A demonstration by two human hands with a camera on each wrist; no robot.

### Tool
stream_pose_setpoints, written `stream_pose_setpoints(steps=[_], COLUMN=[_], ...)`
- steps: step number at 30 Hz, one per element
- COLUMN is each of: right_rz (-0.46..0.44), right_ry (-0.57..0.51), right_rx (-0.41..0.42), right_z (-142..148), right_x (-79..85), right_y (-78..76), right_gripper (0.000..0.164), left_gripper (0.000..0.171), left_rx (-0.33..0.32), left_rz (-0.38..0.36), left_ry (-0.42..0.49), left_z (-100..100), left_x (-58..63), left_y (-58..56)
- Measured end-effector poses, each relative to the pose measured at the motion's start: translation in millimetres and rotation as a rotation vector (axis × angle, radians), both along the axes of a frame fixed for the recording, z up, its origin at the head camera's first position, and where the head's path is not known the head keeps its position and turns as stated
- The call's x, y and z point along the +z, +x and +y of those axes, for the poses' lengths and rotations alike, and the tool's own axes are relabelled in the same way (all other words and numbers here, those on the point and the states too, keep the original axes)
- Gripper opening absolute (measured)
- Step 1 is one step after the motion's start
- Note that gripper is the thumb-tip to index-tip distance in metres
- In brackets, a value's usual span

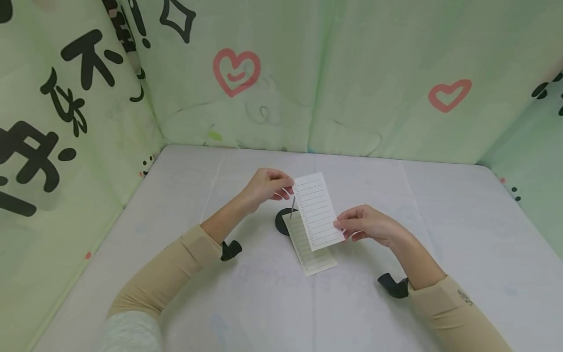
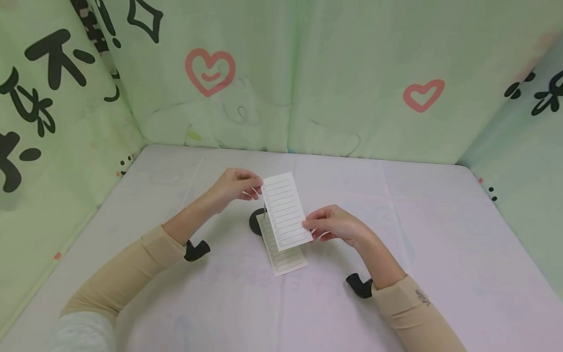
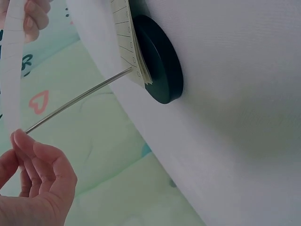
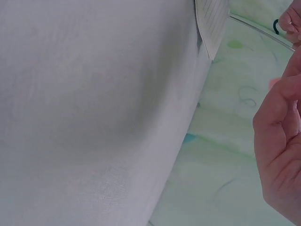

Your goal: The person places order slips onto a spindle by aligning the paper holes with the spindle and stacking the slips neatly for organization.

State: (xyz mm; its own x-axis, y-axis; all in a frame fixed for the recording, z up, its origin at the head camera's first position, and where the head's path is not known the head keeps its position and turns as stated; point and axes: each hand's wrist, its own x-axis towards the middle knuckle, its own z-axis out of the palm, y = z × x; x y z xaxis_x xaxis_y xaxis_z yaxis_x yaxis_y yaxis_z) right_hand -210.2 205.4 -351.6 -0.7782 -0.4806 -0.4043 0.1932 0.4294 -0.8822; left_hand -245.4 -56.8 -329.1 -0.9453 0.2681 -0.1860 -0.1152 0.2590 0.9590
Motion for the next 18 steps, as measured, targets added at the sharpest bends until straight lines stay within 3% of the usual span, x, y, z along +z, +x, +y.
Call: stream_pose_setpoints(steps=[10, 18], right_rz=[0.013, 0.012], right_ry=[0.022, 0.018], right_rx=[-0.003, -0.014], right_z=[-1.5, -2.8], right_x=[1.3, 2.8], right_y=[-1.1, -1.7], right_gripper=[0.036, 0.037], left_gripper=[0.019, 0.018], left_rx=[0.017, 0.02], left_rz=[-0.011, -0.024], left_ry=[0.028, 0.108], left_z=[-0.5, -1.1], left_x=[-4.8, -8.9], left_y=[-2.9, -2.7])
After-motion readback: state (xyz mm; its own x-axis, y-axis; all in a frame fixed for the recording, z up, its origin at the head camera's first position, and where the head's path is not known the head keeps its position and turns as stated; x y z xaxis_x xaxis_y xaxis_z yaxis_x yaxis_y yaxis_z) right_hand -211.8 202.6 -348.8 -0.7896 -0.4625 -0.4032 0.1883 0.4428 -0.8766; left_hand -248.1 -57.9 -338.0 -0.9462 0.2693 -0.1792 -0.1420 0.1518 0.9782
